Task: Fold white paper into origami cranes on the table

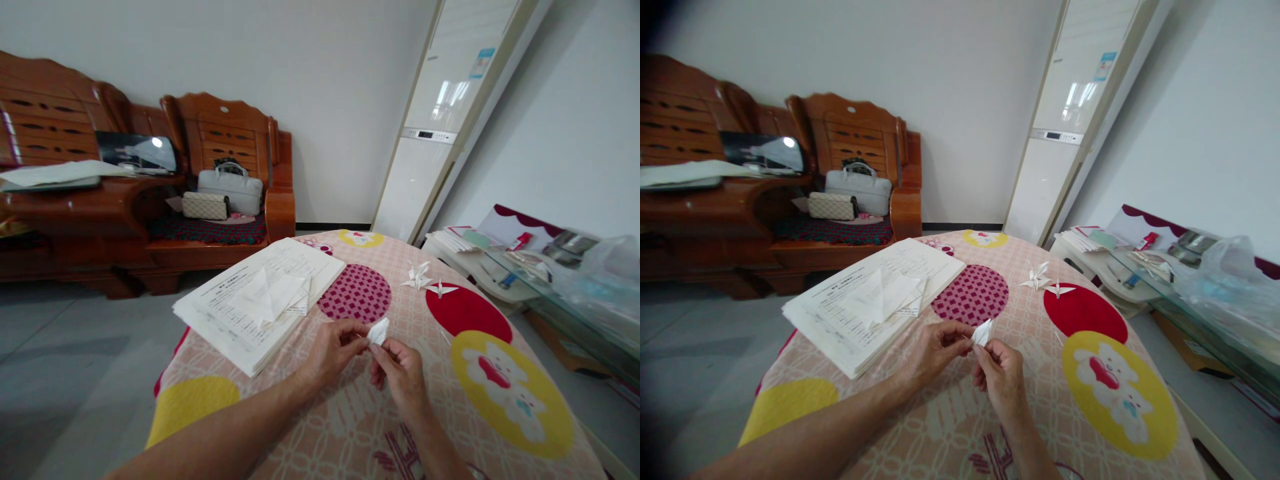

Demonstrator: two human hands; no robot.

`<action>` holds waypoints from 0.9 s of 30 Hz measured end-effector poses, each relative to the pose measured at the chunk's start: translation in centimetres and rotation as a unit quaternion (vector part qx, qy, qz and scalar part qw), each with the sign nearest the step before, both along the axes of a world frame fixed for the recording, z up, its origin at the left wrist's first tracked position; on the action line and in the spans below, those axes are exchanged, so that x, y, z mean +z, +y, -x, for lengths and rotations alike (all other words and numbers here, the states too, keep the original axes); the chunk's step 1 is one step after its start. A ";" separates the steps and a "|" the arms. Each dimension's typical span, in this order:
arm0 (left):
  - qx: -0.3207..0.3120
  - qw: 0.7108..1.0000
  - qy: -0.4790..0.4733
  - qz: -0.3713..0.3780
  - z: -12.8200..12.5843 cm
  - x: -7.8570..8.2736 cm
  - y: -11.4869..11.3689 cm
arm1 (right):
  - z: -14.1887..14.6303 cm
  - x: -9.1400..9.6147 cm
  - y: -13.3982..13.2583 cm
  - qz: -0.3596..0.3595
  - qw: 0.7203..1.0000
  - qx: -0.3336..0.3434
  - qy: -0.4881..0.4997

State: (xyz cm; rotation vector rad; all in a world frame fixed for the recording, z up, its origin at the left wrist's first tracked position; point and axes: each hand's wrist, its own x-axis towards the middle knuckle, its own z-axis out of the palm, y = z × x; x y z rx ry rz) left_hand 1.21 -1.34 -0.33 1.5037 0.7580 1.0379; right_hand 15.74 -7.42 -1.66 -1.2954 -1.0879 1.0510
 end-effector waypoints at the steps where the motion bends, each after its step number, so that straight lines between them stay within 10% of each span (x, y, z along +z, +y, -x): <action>1: 0.016 1.000 0.004 -0.014 0.0 0.0 -0.1 | 0.0 0.0 0.0 0.000 1.000 0.001 0.008; 27: 0.022 0.980 -0.007 -0.197 1.0 0.7 -0.5 | 0.0 0.5 0.0 -0.018 0.989 0.071 0.128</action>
